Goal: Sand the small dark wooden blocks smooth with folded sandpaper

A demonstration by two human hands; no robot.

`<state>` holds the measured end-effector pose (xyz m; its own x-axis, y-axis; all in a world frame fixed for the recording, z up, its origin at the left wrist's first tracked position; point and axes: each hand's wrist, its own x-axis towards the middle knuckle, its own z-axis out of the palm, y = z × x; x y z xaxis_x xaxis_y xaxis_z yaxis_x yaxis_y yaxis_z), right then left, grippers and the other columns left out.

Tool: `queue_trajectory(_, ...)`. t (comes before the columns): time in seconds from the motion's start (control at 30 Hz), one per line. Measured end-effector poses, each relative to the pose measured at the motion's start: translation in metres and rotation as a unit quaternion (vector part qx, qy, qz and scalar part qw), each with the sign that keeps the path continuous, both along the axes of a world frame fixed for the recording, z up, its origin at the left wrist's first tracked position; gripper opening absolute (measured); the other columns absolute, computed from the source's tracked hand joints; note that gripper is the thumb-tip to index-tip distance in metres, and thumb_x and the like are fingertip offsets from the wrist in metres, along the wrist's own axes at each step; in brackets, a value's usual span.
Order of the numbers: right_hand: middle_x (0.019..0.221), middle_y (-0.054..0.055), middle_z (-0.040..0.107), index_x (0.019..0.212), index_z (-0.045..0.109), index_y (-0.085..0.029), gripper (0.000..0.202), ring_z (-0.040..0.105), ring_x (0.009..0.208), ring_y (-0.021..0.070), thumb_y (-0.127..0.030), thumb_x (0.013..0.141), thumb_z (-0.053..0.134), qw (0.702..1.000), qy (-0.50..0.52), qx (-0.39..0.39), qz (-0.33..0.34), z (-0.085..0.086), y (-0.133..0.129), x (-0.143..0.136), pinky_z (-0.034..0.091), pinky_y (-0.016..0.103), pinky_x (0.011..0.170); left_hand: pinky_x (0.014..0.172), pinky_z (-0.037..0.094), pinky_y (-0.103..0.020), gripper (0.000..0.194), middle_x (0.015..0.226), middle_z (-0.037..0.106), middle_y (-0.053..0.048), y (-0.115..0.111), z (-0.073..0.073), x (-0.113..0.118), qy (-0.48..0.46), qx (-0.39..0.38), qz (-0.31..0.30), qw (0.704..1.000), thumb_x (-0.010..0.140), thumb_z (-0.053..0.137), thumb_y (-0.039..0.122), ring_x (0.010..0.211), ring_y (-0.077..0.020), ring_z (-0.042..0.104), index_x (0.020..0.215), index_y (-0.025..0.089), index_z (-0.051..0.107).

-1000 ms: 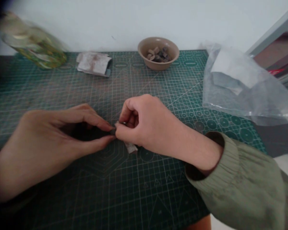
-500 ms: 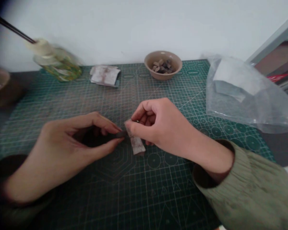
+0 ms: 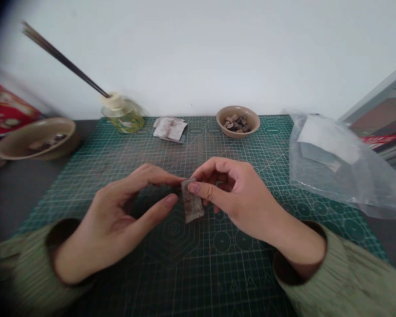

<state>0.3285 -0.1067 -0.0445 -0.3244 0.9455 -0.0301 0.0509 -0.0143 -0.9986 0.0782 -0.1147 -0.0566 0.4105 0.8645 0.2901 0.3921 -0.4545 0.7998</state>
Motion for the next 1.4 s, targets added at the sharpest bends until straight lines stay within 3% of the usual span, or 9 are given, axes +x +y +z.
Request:
queue_trajectory(0.23,0.097,0.0,0.078,0.105,0.08,-0.023,0.014,0.076,0.082,0.0143,-0.023,0.098,0.093,0.997,0.039,0.07,0.02,-0.004,-0.006,0.0,0.064,0.024,0.072,0.088,0.061,-0.026,0.02,0.112,0.086,-0.001,-0.001,-0.002,0.001,-0.11,-0.127,-0.045,0.985,0.111,0.077,0.038,0.099,-0.0167,0.079,0.128,0.029,0.083)
queue_trajectory(0.37,0.105,0.002,0.073,0.104,0.085,-0.026,0.009,0.073,0.09,0.0143,-0.021,0.099,0.091,0.988,0.012,0.153,0.005,-0.005,-0.007,0.001,0.06,0.023,0.068,0.08,0.06,-0.024,0.024,0.103,0.085,-0.003,0.002,0.0,0.005,-0.158,-0.19,-0.07,0.966,0.107,0.082,0.039,0.091,-0.0158,0.078,0.125,0.024,0.082)
queue_trajectory(0.57,0.102,0.003,0.072,0.106,0.09,-0.029,0.005,0.071,0.085,0.0152,-0.031,0.101,0.09,0.978,-0.043,0.205,-0.016,-0.004,-0.007,0.0,0.058,0.026,0.066,0.078,0.06,-0.023,0.029,0.11,0.085,-0.006,0.001,0.001,0.008,-0.198,-0.244,-0.092,0.945,0.101,0.09,0.034,0.092,-0.0161,0.078,0.123,0.019,0.08)
queue_trajectory(0.83,0.106,0.004,0.08,0.114,0.094,-0.034,0.012,0.074,0.089,0.0172,-0.033,0.103,0.089,0.983,-0.035,0.177,-0.042,-0.008,-0.008,-0.001,0.059,0.028,0.067,0.083,0.062,-0.027,0.027,0.104,0.083,-0.006,0.001,0.001,0.01,-0.188,-0.236,-0.057,0.952,0.099,0.091,0.035,0.093,-0.018,0.077,0.12,0.019,0.083)
queue_trajectory(1.07,0.104,0.005,0.085,0.107,0.093,-0.027,0.01,0.074,0.085,0.0176,-0.034,0.102,0.09,0.988,-0.044,0.143,-0.05,-0.007,-0.008,-0.002,0.057,0.028,0.067,0.076,0.059,-0.026,0.025,0.092,0.08,-0.002,0.003,0.0,0.012,-0.209,-0.242,-0.02,0.947,0.089,0.099,0.028,0.083,-0.016,0.073,0.101,0.018,0.079)
queue_trajectory(1.23,0.088,0.001,0.082,0.098,0.087,-0.023,0.012,0.067,0.067,0.0127,-0.03,0.093,0.096,0.985,-0.062,0.125,-0.098,-0.006,-0.008,-0.005,0.055,0.024,0.06,0.066,0.054,-0.021,0.03,0.079,0.071,0.003,0.005,0.002,0.013,-0.243,-0.249,0.009,0.938,0.091,0.096,0.026,0.071,-0.0109,0.066,0.089,0.017,0.067)
queue_trajectory(1.4,0.073,0.0,0.076,0.092,0.083,-0.02,0.021,0.065,0.059,0.0135,-0.031,0.087,0.099,0.99,-0.046,0.095,-0.095,-0.003,-0.007,-0.007,0.05,0.023,0.051,0.07,0.059,-0.023,0.032,0.086,0.077,-0.001,0.007,-0.001,0.011,-0.258,-0.291,-0.005,0.921,0.091,0.096,0.029,0.075,-0.0133,0.071,0.089,0.017,0.067)
